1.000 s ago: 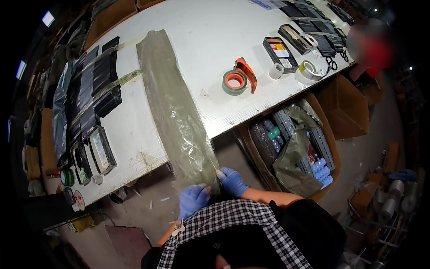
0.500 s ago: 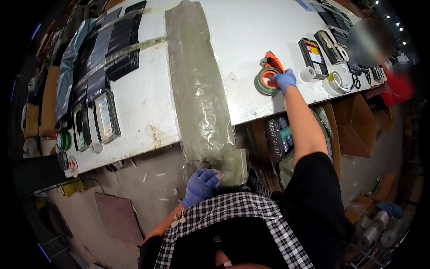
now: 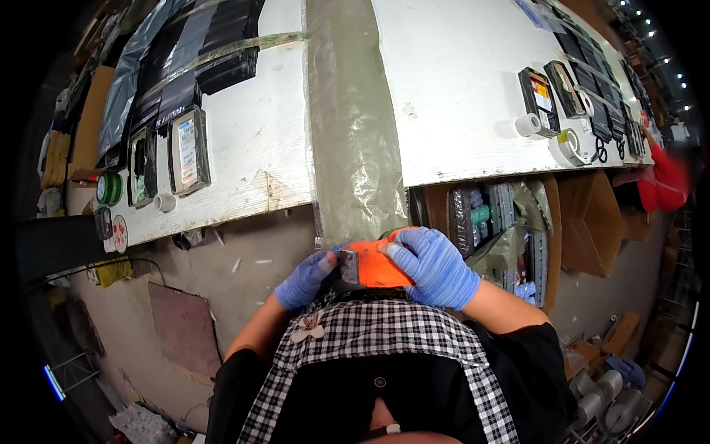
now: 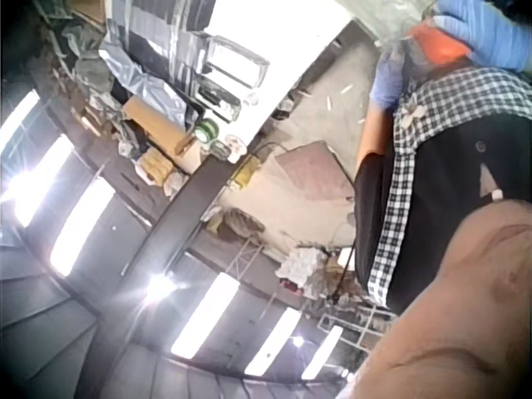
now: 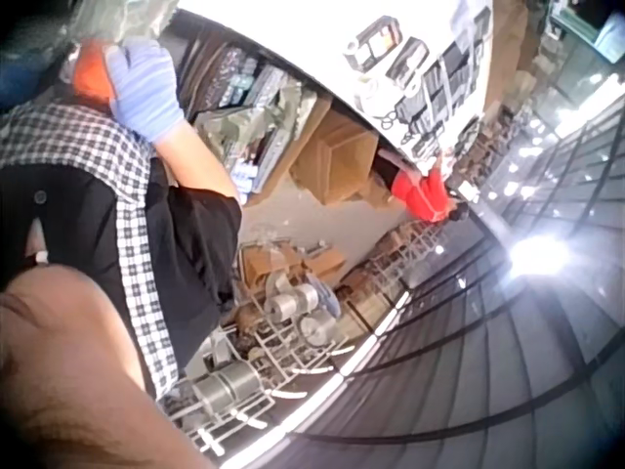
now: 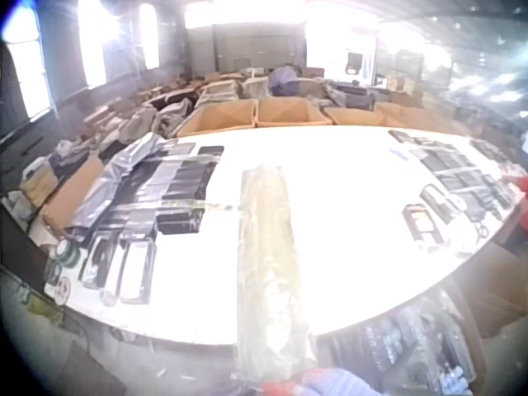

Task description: The person wraps long rectangular items in green fabric, secures them with tape, and affixes shipping labels. They handle items one at a time, using a tape dispenser and scissors, and place finished packages into a cardboard box.

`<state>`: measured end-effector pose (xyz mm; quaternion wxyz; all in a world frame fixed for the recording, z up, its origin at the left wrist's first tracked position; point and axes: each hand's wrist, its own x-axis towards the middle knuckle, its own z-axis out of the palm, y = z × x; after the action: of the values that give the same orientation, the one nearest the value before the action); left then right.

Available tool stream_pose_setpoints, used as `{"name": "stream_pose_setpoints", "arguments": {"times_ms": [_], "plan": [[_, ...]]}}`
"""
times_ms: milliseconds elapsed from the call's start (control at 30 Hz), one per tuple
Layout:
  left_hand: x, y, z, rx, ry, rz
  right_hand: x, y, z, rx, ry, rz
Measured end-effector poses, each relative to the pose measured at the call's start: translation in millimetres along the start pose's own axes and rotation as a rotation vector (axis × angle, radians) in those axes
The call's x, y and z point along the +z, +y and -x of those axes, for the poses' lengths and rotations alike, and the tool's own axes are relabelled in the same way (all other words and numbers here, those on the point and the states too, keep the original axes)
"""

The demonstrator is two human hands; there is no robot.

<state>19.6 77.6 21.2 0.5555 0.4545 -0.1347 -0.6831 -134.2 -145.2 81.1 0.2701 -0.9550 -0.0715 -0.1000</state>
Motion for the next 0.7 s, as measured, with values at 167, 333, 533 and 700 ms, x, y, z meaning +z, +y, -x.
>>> {"name": "stream_pose_setpoints", "arguments": {"times_ms": [167, 333, 533, 700], "plan": [[-5, -26, 0, 0.0, 0.245, 0.019, 8, 1, -2, 0.01, -0.056, -0.009], [-29, -43, -3, 0.256, 0.595, -0.006, -32, 53, 25, 0.062, -0.099, 0.095], [-96, -169, -111, 0.131, 0.745, -0.194, 49, 122, 64, 0.382, -0.249, 0.058], [-113, -179, -160, -0.036, 0.454, 0.439, 195, 163, 94, 0.462, 0.202, -0.246]]}}
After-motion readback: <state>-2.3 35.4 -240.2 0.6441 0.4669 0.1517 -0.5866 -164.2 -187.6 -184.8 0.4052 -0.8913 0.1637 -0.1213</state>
